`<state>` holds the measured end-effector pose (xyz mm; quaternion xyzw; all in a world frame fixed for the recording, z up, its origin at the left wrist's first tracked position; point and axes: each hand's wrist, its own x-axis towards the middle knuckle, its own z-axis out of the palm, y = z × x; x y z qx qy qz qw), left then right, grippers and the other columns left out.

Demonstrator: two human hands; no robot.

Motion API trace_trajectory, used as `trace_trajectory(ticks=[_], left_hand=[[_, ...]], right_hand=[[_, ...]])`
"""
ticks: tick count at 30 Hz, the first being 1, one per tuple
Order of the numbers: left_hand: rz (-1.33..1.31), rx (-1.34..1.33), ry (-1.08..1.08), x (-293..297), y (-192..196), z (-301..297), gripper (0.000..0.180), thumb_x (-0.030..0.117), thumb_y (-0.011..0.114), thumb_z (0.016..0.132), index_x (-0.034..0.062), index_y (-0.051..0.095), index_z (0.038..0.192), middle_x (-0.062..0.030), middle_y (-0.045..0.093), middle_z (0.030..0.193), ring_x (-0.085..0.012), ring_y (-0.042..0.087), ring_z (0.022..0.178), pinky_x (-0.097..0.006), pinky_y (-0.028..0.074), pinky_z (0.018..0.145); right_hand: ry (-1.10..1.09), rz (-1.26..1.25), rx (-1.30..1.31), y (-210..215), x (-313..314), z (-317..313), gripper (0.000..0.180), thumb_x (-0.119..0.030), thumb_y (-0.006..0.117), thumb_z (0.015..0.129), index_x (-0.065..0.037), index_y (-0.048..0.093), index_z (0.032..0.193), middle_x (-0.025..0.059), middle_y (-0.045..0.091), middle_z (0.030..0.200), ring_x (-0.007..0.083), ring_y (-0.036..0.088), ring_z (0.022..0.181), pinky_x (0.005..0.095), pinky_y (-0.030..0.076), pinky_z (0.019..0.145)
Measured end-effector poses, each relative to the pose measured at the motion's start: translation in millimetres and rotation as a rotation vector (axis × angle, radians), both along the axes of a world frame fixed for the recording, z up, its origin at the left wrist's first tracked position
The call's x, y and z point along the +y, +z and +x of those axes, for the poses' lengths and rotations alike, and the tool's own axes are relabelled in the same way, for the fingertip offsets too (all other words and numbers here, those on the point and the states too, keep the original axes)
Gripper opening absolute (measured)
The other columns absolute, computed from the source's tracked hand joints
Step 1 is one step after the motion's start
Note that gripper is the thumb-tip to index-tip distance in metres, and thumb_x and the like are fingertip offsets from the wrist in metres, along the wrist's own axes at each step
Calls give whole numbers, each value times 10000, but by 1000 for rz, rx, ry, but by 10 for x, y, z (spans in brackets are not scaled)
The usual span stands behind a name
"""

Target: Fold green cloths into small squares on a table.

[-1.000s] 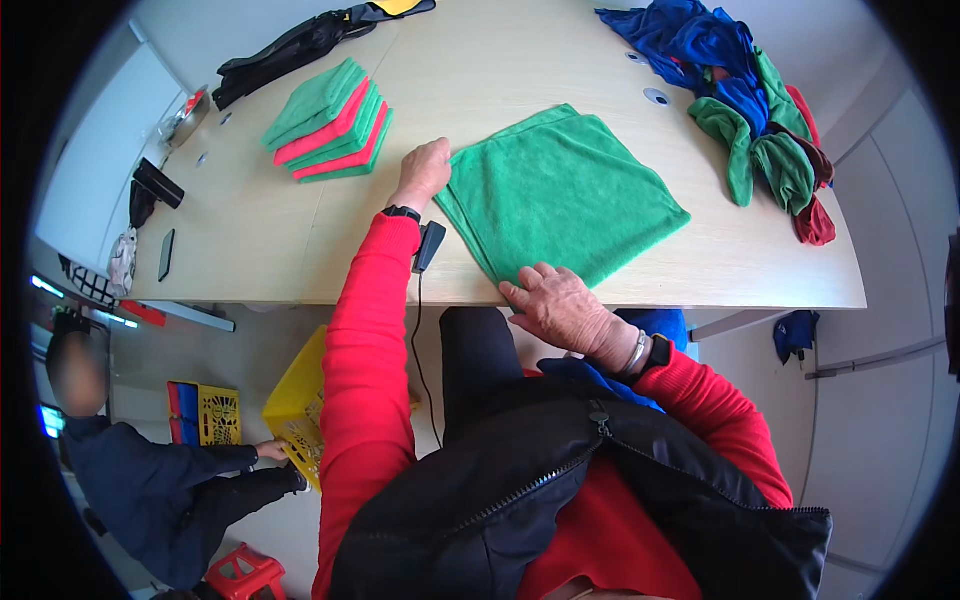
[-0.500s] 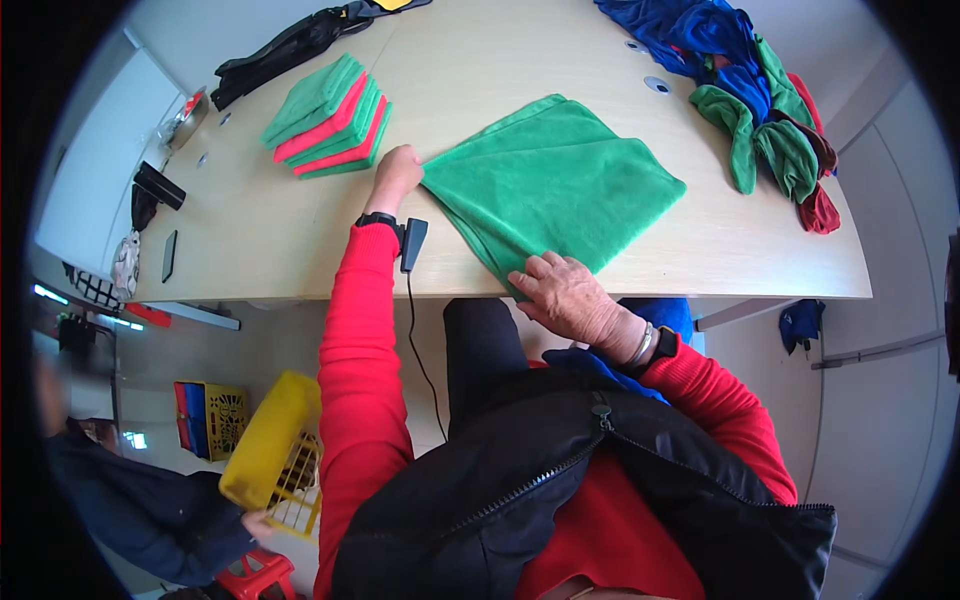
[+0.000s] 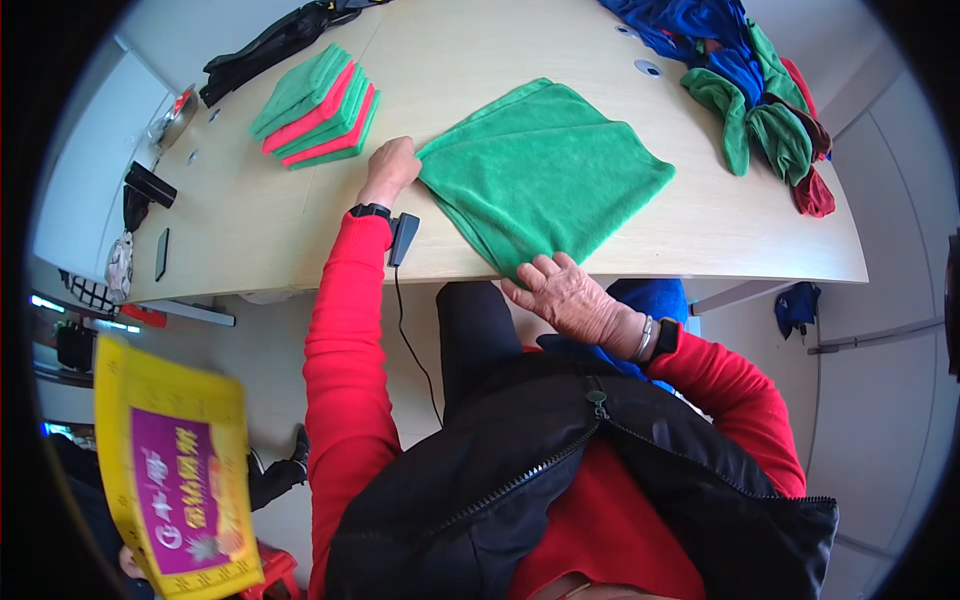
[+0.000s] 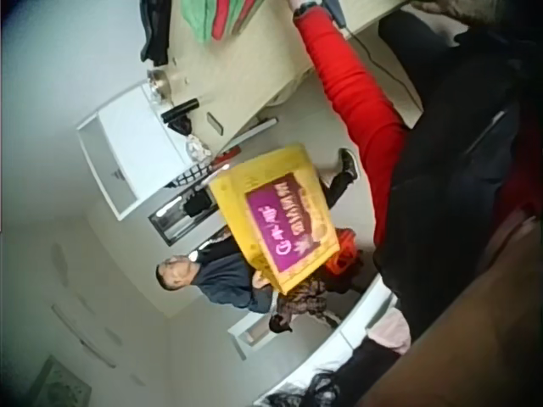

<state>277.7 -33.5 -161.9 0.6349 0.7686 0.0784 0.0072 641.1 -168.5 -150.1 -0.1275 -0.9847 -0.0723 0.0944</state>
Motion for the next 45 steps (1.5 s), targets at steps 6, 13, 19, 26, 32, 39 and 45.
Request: trace_trajectory(ticks=[6,13,19,26,32,39,45], left_hand=[[30,-365,16,3,33,-55,209,132,598,843,-16,626,988,-208,690,879,-333,697,771,-425,554,699],[40,-955,107,-131,73,-257,129,129,606,873,48,593,973,-52,627,794,-154,623,594,-288,500,533],[98,-1466,-13,-311,534,-87,194,97,610,905,66,602,1097,-10,585,845,-95,585,685,-230,462,562],[48,-1847,-259,-426,1593,-14,254,59,619,924,-18,599,1166,-42,619,855,-131,609,701,-250,514,613],[177,-1898,-392,-719,2568,393,291,43,626,930,-63,589,1199,-82,641,890,-153,632,753,-266,551,698],[374,-1461,-397,-1114,2802,638,250,32,641,929,-53,623,1164,-67,651,889,-128,638,750,-264,583,747],[519,-1197,-328,-1306,2824,756,258,68,648,947,-34,626,1182,-19,631,803,-80,604,677,-219,532,637]], right_hand=[[-8,-25,163,-75,72,35,405,-120,559,857,-81,551,1259,81,536,1004,255,559,929,393,466,794],[-156,-197,452,-130,10,111,450,-11,631,747,-42,557,1190,106,580,936,307,583,876,414,491,767],[-357,-330,763,273,178,512,284,72,664,771,-18,635,1039,105,611,882,276,615,806,353,509,736],[-373,-650,1025,1360,788,999,219,-29,662,930,-10,670,1149,-5,666,925,74,573,824,234,484,785],[-228,-714,1074,2222,1186,1389,206,-81,628,978,-30,681,1170,-14,666,940,78,580,802,204,471,790],[-282,-736,1067,2581,996,1458,223,-92,610,988,-52,673,1198,-34,628,879,51,534,737,184,440,703],[-250,-762,1021,2703,730,1433,279,-48,573,988,-87,645,1255,-46,582,850,33,468,676,177,393,635]])
